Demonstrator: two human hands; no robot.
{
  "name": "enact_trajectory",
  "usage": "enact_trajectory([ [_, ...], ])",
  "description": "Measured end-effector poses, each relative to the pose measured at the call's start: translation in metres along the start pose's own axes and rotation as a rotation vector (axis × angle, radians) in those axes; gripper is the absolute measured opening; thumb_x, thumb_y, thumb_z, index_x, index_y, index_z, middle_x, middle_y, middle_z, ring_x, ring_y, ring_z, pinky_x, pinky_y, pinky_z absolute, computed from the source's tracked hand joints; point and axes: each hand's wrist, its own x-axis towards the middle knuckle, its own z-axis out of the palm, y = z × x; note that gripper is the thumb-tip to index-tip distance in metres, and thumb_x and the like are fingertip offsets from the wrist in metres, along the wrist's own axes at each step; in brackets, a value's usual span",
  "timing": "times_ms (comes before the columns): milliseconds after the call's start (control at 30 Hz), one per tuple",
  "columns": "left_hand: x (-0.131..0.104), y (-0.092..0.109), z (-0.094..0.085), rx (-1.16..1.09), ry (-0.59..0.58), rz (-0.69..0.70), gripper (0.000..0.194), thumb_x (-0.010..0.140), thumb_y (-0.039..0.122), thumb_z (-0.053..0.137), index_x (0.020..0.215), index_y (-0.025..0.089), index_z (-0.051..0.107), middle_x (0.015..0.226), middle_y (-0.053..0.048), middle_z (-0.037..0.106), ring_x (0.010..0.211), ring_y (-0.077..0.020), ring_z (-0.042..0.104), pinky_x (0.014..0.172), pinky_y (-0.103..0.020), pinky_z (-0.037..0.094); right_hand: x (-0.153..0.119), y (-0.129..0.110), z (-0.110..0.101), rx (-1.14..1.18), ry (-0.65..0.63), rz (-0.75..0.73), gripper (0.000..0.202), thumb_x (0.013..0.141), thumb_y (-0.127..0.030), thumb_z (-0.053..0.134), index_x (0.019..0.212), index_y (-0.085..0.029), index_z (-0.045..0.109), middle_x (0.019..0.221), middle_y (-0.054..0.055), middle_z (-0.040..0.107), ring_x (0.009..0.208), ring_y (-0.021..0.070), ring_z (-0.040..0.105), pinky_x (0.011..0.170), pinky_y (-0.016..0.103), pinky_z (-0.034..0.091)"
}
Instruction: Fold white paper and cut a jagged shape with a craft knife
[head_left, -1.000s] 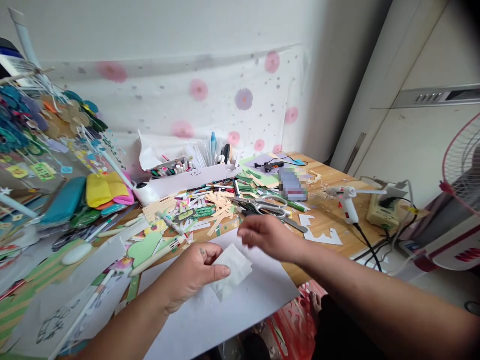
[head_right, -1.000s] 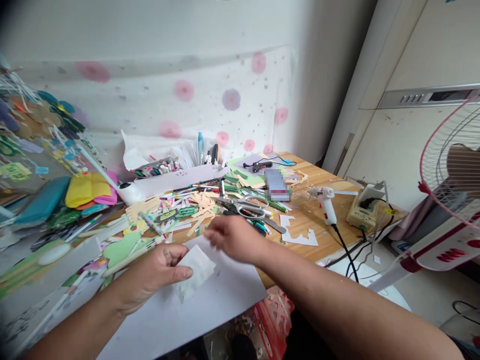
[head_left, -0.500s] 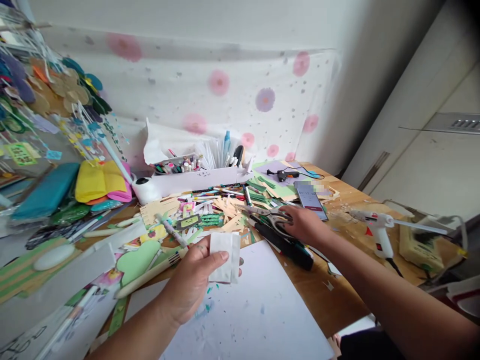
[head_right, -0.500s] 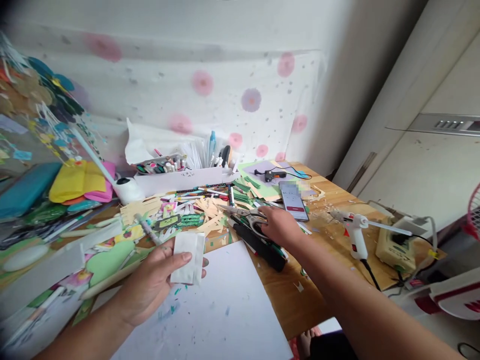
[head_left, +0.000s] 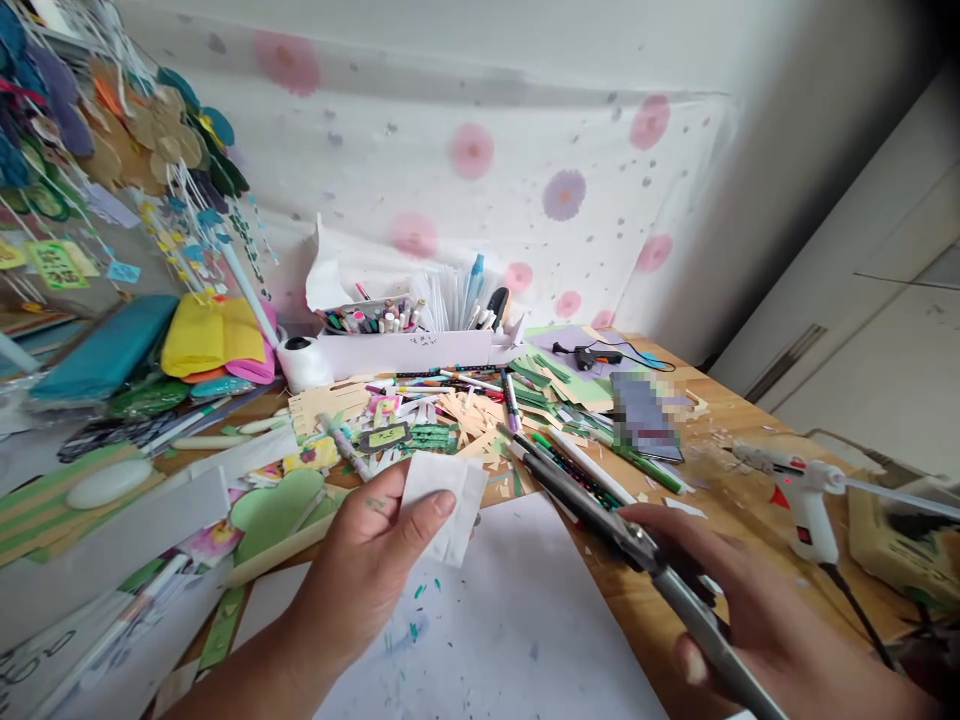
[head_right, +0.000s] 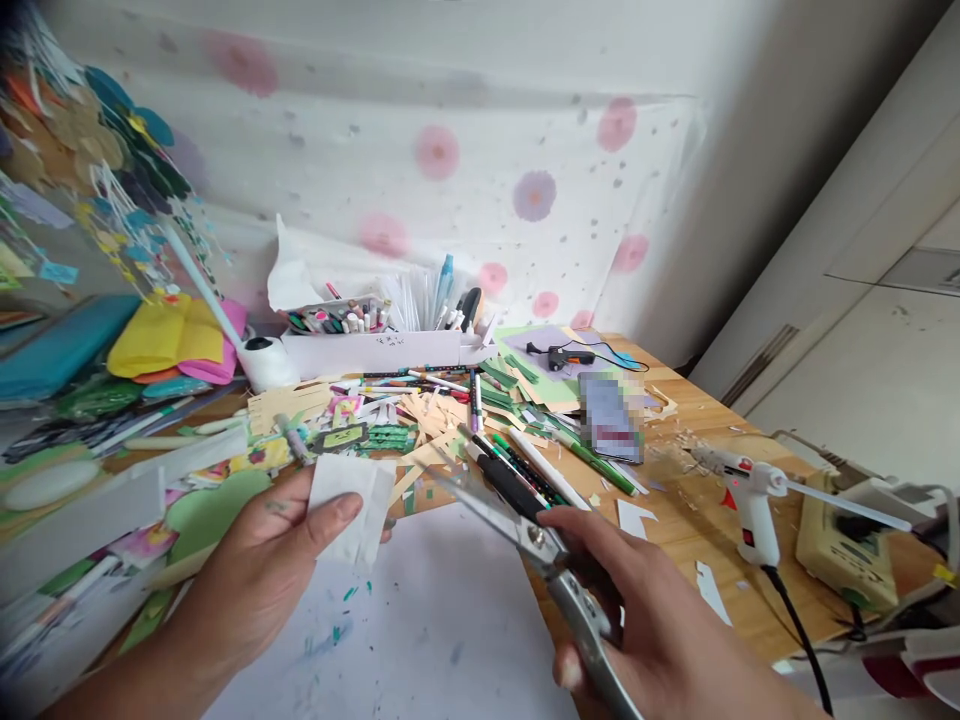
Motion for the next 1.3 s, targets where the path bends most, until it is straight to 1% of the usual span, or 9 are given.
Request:
enact_trajectory([
  [133, -0.001, 0.004, 0.001, 0.135, 0.015, 0.083, 0.022, 0.079, 0.034, 0.065, 0.097, 0.022, 0.069, 0.082, -0.004, 0.070, 0.080, -0.0226, 0.062, 0.069, -0.027, 0.049, -0.002, 0.007, 0.002, -0.048, -0.093, -0.012, 0.061, 0.076, -0.044, 0.065, 0.130, -0.033, 0.038, 0.106, 0.007, 0.066, 0.083, 0.0242, 0.067, 0.062, 0.027, 0.058],
  [233, -0.002, 0.005, 0.001, 0.179, 0.009, 0.087, 0.019, 0.078, 0.034, 0.065, 0.091, 0.021, 0.071, 0.081, -0.004, 0.069, 0.076, -0.0221, 0.061, 0.068, -0.027, 0.049, -0.002, 0.008, 0.002, -0.076, -0.117, -0.008, 0.064, 0.074, -0.039, 0.068, 0.131, -0.032, 0.039, 0.107, 0.009, 0.066, 0.082, 0.0258, 0.068, 0.058, 0.028, 0.057],
  [333, -0.003, 0.004, 0.001, 0.182, -0.023, 0.069, 0.016, 0.077, 0.034, 0.066, 0.083, 0.020, 0.072, 0.078, -0.005, 0.068, 0.071, -0.0218, 0.059, 0.065, -0.028, 0.048, 0.000, 0.004, 0.002, -0.059, -0.122, -0.028, 0.062, 0.074, -0.038, 0.069, 0.129, -0.030, 0.043, 0.107, 0.010, 0.067, 0.086, 0.0278, 0.068, 0.064, 0.031, 0.058],
  [500, -0.005, 0.002, 0.002, 0.143, -0.117, 0.058, 0.019, 0.078, 0.032, 0.066, 0.090, 0.020, 0.073, 0.085, -0.007, 0.069, 0.076, -0.0242, 0.061, 0.069, -0.031, 0.049, 0.004, -0.004, 0.002, -0.057, -0.102, -0.069, 0.058, 0.073, -0.035, 0.068, 0.128, -0.028, 0.047, 0.105, 0.012, 0.067, 0.084, 0.0289, 0.068, 0.066, 0.034, 0.057],
  [700, -0.005, -0.001, 0.000, 0.166, -0.184, 0.064, 0.019, 0.082, 0.030, 0.063, 0.100, 0.025, 0.069, 0.082, -0.002, 0.068, 0.077, -0.0208, 0.061, 0.069, -0.027, 0.048, 0.006, -0.007, 0.004, -0.055, -0.105, -0.102, 0.068, 0.073, -0.030, 0.069, 0.134, -0.031, 0.039, 0.108, 0.008, 0.068, 0.084, 0.0262, 0.068, 0.067, 0.031, 0.056],
  [833, -0.006, -0.003, 0.000, 0.153, -0.219, 0.075, 0.021, 0.083, 0.029, 0.063, 0.103, 0.026, 0.068, 0.093, -0.003, 0.070, 0.084, -0.0223, 0.062, 0.074, -0.029, 0.048, 0.006, -0.010, 0.004, -0.058, -0.108, -0.112, 0.073, 0.072, -0.031, 0.071, 0.136, -0.032, 0.037, 0.113, 0.009, 0.066, 0.086, 0.0265, 0.068, 0.066, 0.030, 0.056],
  [1000, -0.008, -0.002, 0.000, 0.092, -0.260, 0.038, 0.023, 0.083, 0.027, 0.062, 0.106, 0.026, 0.067, 0.097, -0.003, 0.070, 0.087, -0.0235, 0.063, 0.078, -0.031, 0.048, 0.005, -0.014, 0.004, -0.039, -0.103, -0.113, 0.068, 0.073, -0.029, 0.070, 0.134, -0.032, 0.039, 0.101, 0.006, 0.070, 0.074, 0.0232, 0.069, 0.058, 0.028, 0.056],
  [1167, -0.008, -0.002, -0.001, 0.104, -0.258, 0.027, 0.019, 0.081, 0.029, 0.064, 0.098, 0.022, 0.069, 0.086, -0.004, 0.070, 0.079, -0.0225, 0.061, 0.070, -0.029, 0.048, 0.007, -0.016, 0.004, 0.032, -0.094, -0.123, 0.065, 0.071, -0.024, 0.071, 0.131, -0.029, 0.046, 0.100, 0.008, 0.070, 0.075, 0.0241, 0.069, 0.062, 0.028, 0.057],
  [1300, -0.006, -0.003, -0.001, 0.111, -0.259, 0.019, 0.016, 0.081, 0.031, 0.064, 0.091, 0.019, 0.068, 0.078, -0.003, 0.066, 0.072, -0.0189, 0.056, 0.066, -0.028, 0.046, 0.005, -0.015, 0.004, 0.072, -0.151, -0.047, 0.056, 0.073, -0.026, 0.070, 0.126, -0.025, 0.051, 0.103, 0.009, 0.070, 0.082, 0.0264, 0.070, 0.063, 0.029, 0.056],
])
